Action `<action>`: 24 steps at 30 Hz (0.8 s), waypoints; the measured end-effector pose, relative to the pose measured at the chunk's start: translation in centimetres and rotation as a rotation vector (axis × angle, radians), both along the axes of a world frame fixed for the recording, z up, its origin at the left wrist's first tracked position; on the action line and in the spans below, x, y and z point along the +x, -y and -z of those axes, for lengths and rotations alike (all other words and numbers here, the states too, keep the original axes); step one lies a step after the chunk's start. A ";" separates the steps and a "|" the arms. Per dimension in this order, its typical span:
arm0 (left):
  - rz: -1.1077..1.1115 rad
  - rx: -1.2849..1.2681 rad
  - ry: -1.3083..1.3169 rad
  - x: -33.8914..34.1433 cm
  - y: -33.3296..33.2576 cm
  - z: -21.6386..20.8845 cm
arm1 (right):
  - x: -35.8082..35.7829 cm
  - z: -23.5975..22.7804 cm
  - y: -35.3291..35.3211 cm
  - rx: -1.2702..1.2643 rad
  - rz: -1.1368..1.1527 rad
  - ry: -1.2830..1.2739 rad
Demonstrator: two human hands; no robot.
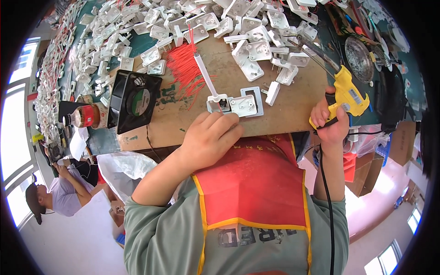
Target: The person solders red wires onto a plastic housing assembly using a soldering iron.
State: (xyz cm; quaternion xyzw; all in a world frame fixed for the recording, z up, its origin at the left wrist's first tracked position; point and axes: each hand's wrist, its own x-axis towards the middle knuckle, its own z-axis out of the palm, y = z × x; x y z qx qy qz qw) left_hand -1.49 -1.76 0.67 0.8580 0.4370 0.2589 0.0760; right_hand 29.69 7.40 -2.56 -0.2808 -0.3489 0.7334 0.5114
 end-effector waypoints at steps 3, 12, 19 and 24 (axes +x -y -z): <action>-0.070 0.043 0.089 0.0 -0.2 -0.3 | 0.0 -0.1 0.2 -0.006 0.009 0.010; -0.242 0.048 0.022 0.9 -2.1 -1.3 | 0.1 -1.7 2.6 0.019 -0.027 0.221; -0.301 0.083 0.023 1.9 -2.1 0.1 | 1.1 -3.7 6.1 -0.003 -0.111 0.368; -0.356 0.010 0.061 2.9 -2.0 0.1 | 2.4 -3.4 7.9 -0.114 -0.136 0.314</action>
